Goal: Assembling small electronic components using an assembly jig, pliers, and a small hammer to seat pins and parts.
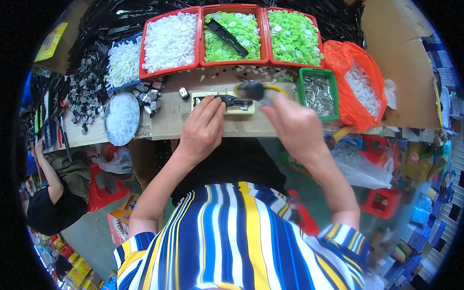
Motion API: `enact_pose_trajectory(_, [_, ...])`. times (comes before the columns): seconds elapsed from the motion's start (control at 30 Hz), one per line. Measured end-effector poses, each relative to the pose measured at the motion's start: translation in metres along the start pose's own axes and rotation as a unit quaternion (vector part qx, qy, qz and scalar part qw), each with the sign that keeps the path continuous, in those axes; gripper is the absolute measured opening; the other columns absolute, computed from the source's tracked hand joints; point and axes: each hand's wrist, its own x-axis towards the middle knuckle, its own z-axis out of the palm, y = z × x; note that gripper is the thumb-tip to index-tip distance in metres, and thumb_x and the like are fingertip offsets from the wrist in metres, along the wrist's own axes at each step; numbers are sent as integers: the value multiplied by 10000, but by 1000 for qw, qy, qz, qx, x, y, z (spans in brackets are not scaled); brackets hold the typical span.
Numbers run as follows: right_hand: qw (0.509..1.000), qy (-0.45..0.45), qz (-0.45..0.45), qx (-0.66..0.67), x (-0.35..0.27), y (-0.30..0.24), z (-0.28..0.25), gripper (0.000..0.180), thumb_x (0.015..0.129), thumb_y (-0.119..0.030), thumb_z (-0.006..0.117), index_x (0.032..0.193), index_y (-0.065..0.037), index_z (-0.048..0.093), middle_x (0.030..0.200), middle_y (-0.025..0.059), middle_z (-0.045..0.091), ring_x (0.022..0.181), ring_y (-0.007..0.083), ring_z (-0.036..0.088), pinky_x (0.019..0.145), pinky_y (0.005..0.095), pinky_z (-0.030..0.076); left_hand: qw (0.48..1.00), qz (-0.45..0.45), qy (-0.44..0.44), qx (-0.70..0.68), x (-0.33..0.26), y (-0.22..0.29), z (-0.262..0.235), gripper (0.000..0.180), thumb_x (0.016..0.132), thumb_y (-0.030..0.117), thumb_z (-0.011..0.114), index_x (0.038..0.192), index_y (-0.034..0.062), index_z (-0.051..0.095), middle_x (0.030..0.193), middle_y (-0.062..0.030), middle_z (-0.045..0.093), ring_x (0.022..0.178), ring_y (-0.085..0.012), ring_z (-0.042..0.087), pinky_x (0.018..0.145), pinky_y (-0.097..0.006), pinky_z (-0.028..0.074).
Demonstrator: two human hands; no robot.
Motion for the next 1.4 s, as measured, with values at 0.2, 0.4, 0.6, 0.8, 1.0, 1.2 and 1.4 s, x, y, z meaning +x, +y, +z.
enact_pose_trajectory(0.2, [993,-102,53,-23,-8,30,24,307,965,-320,601,869,-44,506,694,213,608,680,425,629,554,503,483,1000,19,7,2,2,0,3,279,753,-44,683,1029,-84,665,1073,-178,638,1061,-342,624,903,-406,529])
enact_pose_trajectory(0.4, [991,100,57,-68,29,72,13,198,950,-225,619,897,-41,566,805,190,627,720,400,631,599,496,483,999,-9,-2,-32,10,-1,-1,257,769,-43,699,1023,-59,663,1062,-172,630,1028,-345,625,867,-401,528])
enact_pose_trajectory(0.6, [977,135,56,-156,48,96,28,187,919,-164,632,1067,-51,629,925,139,615,884,330,623,687,453,501,999,-27,-10,-44,20,0,0,289,784,-28,705,1068,-29,653,1078,-163,616,1035,-345,610,879,-414,509])
enact_pose_trajectory(0.8, [966,166,69,-184,40,93,27,230,897,-168,655,1101,-64,632,991,110,602,965,299,592,717,441,500,996,-40,-61,-42,28,-5,-3,349,793,10,716,1133,-19,639,1098,-164,609,1082,-356,578,910,-433,485])
enact_pose_trajectory(1.0, [997,60,-42,-20,5,50,38,241,825,-91,698,1030,-13,599,1093,166,586,1017,348,589,834,427,498,983,-95,-70,-139,35,-13,-9,387,812,10,692,1192,-22,621,1067,-168,592,1003,-340,577,855,-402,481])
enact_pose_trajectory(1.2, [1000,-6,14,-16,6,48,60,251,808,-95,694,1009,12,587,1178,200,547,1081,374,559,926,436,479,893,-259,-57,-364,48,-14,-28,385,850,33,727,1218,-11,621,1010,-45,584,940,-128,579,805,-254,461])
enact_pose_trajectory(1.4, [998,-18,48,-30,17,47,56,144,729,-66,654,804,52,619,1092,186,582,1010,347,565,894,422,490,675,-379,-3,-632,49,-2,-26,374,879,11,702,1205,19,519,1003,-19,577,930,-94,592,824,-251,496])
